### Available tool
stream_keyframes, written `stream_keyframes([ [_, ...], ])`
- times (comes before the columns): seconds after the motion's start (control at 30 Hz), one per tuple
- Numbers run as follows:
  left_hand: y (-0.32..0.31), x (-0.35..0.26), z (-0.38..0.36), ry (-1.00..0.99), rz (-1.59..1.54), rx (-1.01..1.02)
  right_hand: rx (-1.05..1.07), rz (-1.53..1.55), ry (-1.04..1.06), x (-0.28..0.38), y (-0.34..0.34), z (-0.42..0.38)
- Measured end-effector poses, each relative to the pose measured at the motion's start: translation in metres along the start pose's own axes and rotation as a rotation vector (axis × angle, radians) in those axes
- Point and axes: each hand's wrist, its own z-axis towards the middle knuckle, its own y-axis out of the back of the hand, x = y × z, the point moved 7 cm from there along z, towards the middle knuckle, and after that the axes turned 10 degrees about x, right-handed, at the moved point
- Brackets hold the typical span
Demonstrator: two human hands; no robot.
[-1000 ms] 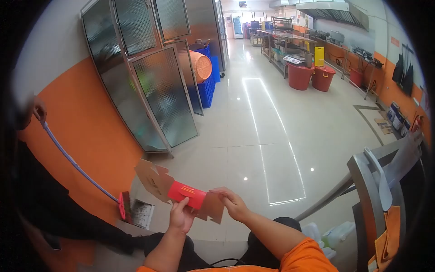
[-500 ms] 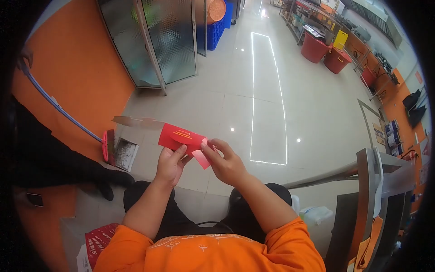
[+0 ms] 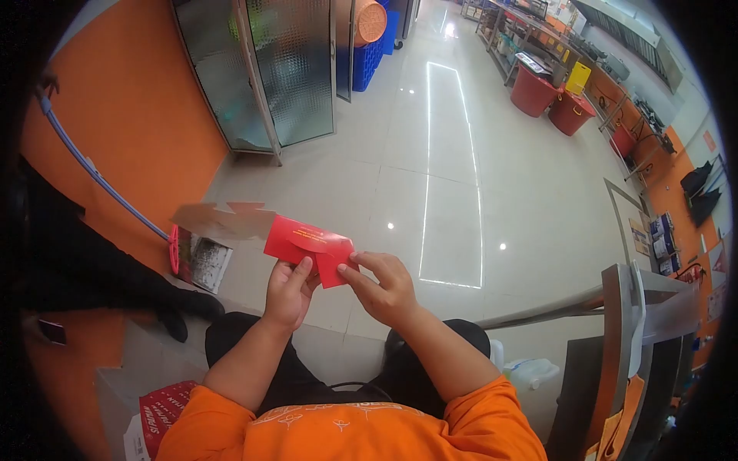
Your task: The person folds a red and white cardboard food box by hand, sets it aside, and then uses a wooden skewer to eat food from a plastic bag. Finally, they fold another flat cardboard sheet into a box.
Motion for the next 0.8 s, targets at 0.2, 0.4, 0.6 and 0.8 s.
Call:
stream_keyframes([
  [0.2,0.012,0.006,-0.003,-0.073,0.35,-0.015,-0.031,0.076,-0.06,0.002,0.0,-0.003],
  [0.4,0.012,0.008,-0.004,-0.112,0.476,-0.026,0.007,0.039,-0.091,0.002,-0.002,-0.003],
  [0.6,0.022,0.015,-0.007,-0.099,0.481,-0.083,0.077,-0.078,0.0,0.013,-0.01,-0.001],
  [0.8,0.019,0.016,-0.01,-0.163,0.537,-0.085,0.032,0.028,-0.015,0.012,-0.012,-0.004],
])
